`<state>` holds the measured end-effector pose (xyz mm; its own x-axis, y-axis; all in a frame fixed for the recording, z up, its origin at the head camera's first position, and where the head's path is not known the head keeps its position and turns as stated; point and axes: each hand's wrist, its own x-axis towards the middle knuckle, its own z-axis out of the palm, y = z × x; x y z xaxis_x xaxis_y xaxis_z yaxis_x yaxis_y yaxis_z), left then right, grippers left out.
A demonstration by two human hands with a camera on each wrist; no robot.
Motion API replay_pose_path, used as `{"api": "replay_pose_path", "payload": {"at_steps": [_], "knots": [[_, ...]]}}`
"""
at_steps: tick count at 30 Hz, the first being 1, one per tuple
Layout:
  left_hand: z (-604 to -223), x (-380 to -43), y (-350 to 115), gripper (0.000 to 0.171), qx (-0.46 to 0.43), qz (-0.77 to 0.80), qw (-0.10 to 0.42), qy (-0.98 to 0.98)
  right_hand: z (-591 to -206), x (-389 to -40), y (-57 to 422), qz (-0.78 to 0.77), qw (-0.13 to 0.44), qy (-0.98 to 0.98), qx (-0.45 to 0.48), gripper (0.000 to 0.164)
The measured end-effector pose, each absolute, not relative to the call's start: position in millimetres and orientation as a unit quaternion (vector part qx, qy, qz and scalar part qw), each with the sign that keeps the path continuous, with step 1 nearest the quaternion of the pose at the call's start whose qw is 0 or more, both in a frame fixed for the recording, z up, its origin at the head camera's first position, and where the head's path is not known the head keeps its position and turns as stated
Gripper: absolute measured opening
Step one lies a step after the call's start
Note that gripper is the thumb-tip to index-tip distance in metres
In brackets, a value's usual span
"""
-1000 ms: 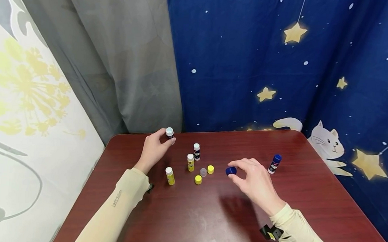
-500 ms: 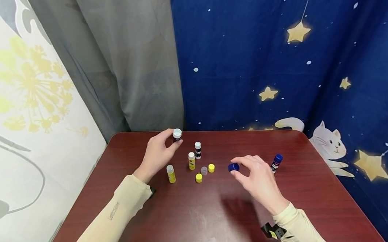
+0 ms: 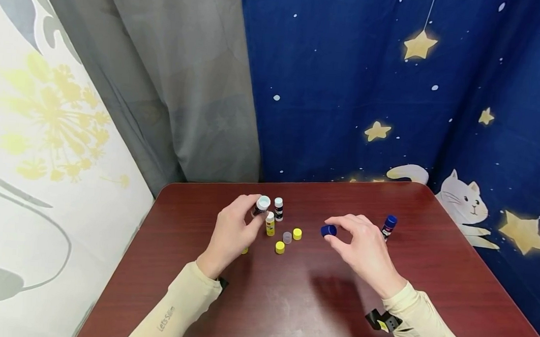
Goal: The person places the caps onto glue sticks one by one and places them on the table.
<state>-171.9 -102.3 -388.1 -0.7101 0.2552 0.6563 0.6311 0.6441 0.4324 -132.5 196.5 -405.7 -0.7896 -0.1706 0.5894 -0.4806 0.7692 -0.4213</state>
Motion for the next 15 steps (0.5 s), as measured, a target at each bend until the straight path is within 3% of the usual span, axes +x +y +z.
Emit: {"api": "replay_pose_path", "payload": {"at_steps": [15], "knots": [[-397.6,-139.3,-84.2,0.033,-0.293,-0.339,0.28,-0.849,-404.9,-131.8,199.1,0.296,0.274,-0.898,0.176,0.032]]}}
